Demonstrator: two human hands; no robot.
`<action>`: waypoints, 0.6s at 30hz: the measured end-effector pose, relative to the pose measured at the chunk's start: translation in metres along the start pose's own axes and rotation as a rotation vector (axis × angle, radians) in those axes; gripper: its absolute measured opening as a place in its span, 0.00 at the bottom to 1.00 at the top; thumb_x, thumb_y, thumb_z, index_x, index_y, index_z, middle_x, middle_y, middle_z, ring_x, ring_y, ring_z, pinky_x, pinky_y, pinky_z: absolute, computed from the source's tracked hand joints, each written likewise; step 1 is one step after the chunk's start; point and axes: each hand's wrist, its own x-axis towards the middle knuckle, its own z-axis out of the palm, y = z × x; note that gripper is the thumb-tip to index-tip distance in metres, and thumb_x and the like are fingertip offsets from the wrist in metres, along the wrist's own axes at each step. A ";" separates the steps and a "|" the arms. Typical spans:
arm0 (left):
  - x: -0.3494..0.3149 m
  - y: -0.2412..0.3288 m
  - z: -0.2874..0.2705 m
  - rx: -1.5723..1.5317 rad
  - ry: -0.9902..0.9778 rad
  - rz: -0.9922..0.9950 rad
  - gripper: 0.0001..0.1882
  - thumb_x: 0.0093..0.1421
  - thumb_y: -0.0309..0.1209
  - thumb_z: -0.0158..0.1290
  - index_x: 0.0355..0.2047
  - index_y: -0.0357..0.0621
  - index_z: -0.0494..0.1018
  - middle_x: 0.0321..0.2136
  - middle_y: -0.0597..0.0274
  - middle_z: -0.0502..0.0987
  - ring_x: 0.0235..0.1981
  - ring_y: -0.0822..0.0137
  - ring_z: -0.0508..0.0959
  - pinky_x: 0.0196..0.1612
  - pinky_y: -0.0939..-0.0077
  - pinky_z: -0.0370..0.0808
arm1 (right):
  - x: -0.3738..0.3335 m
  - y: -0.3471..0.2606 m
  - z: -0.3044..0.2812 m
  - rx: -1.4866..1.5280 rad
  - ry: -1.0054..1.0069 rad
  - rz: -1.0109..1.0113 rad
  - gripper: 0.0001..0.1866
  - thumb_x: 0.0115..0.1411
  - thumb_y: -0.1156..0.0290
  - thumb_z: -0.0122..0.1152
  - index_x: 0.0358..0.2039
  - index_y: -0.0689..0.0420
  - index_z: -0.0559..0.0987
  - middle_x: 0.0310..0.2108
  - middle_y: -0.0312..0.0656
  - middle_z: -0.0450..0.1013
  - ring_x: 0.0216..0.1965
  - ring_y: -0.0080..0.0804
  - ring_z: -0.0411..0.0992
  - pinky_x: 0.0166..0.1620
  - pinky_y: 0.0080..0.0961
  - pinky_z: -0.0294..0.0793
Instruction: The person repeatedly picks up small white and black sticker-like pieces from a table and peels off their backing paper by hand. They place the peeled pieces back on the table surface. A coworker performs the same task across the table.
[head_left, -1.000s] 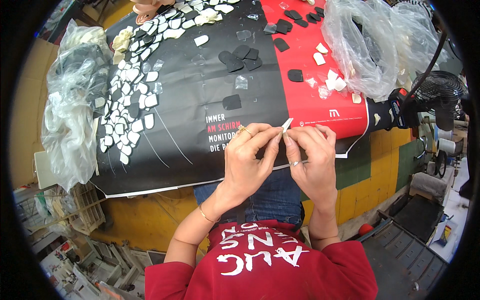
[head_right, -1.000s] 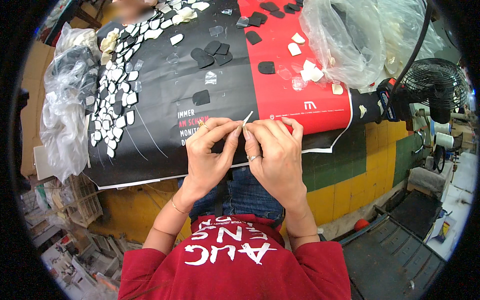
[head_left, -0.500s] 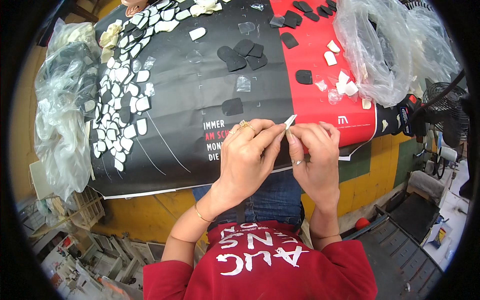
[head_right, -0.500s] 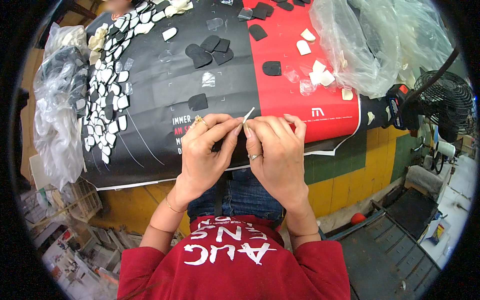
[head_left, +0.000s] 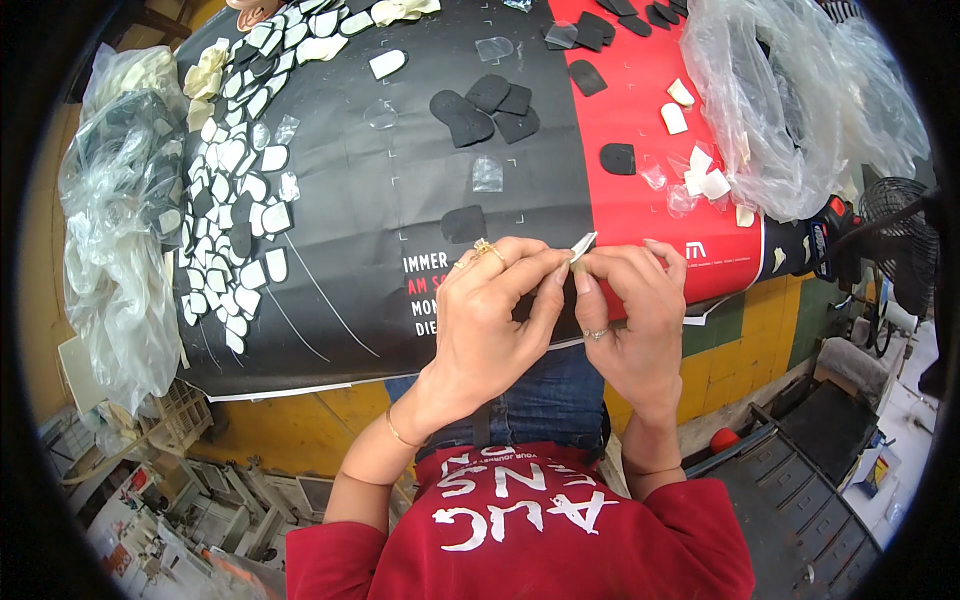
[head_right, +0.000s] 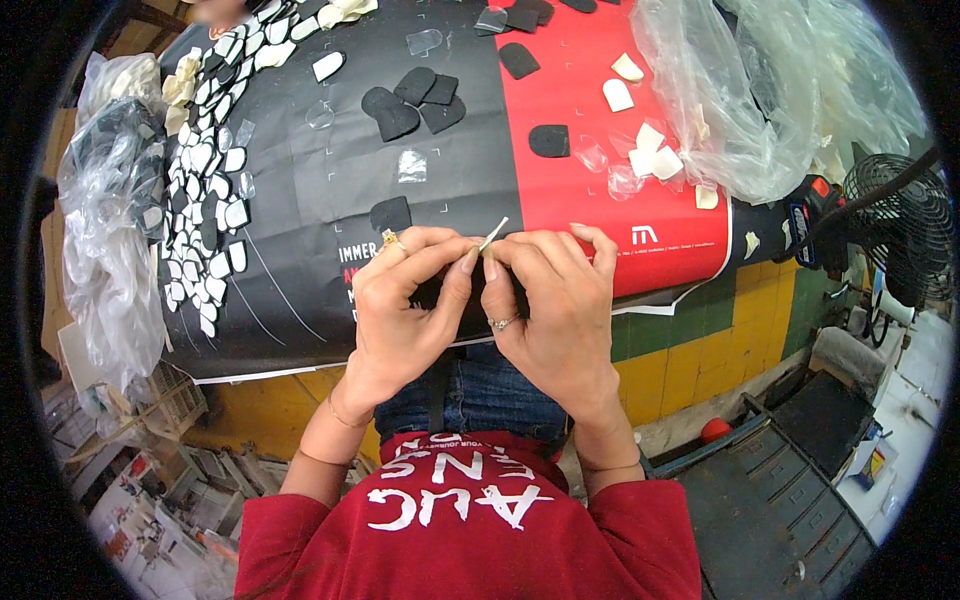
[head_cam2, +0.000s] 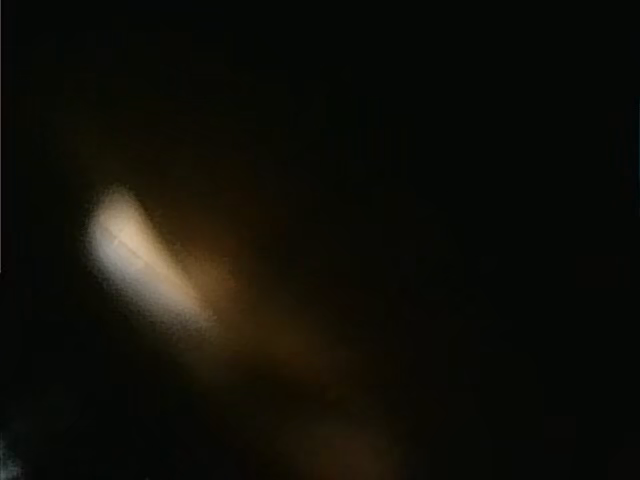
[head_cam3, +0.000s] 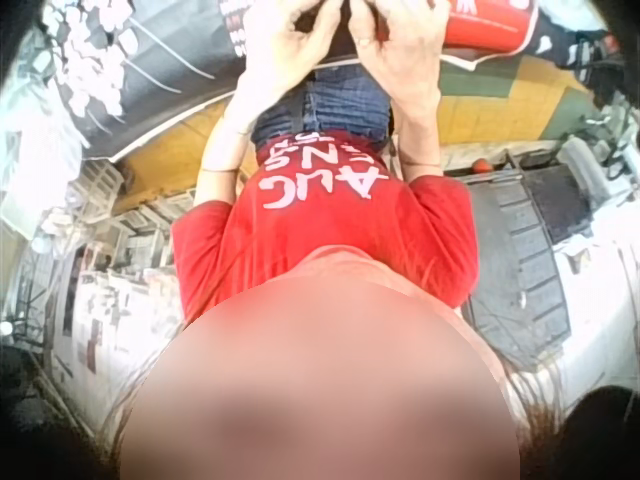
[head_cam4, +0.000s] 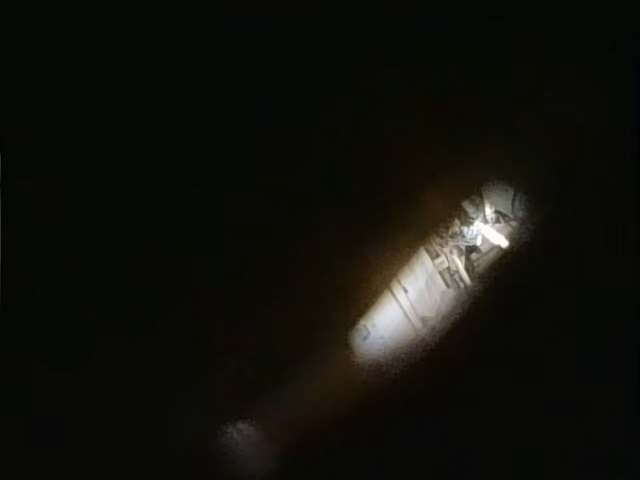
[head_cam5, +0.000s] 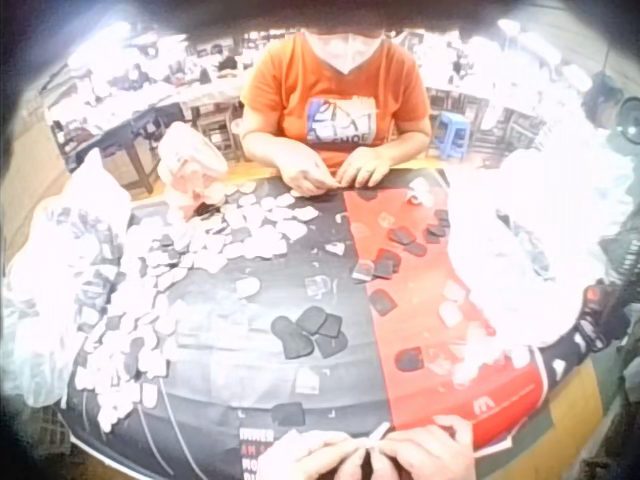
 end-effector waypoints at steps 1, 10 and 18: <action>0.000 0.000 -0.001 0.023 0.001 0.007 0.08 0.53 0.21 0.61 0.35 0.38 0.81 0.29 0.61 0.79 0.25 0.61 0.76 0.32 0.69 0.70 | 0.000 0.000 0.000 -0.011 -0.001 -0.009 0.04 0.61 0.72 0.63 0.35 0.58 0.80 0.34 0.39 0.78 0.38 0.36 0.75 0.58 0.39 0.61; -0.001 0.001 0.000 0.219 0.061 0.184 0.10 0.51 0.21 0.62 0.36 0.40 0.81 0.30 0.62 0.78 0.28 0.63 0.78 0.33 0.69 0.70 | 0.000 -0.003 0.002 -0.036 0.014 -0.030 0.04 0.61 0.73 0.63 0.35 0.59 0.80 0.33 0.39 0.78 0.37 0.36 0.75 0.58 0.39 0.62; -0.002 0.003 -0.002 0.136 0.033 0.106 0.08 0.51 0.22 0.62 0.34 0.40 0.80 0.29 0.61 0.79 0.26 0.62 0.78 0.32 0.69 0.70 | 0.001 -0.002 0.003 -0.009 0.032 -0.037 0.03 0.56 0.75 0.64 0.31 0.57 0.78 0.31 0.40 0.77 0.35 0.36 0.75 0.56 0.38 0.62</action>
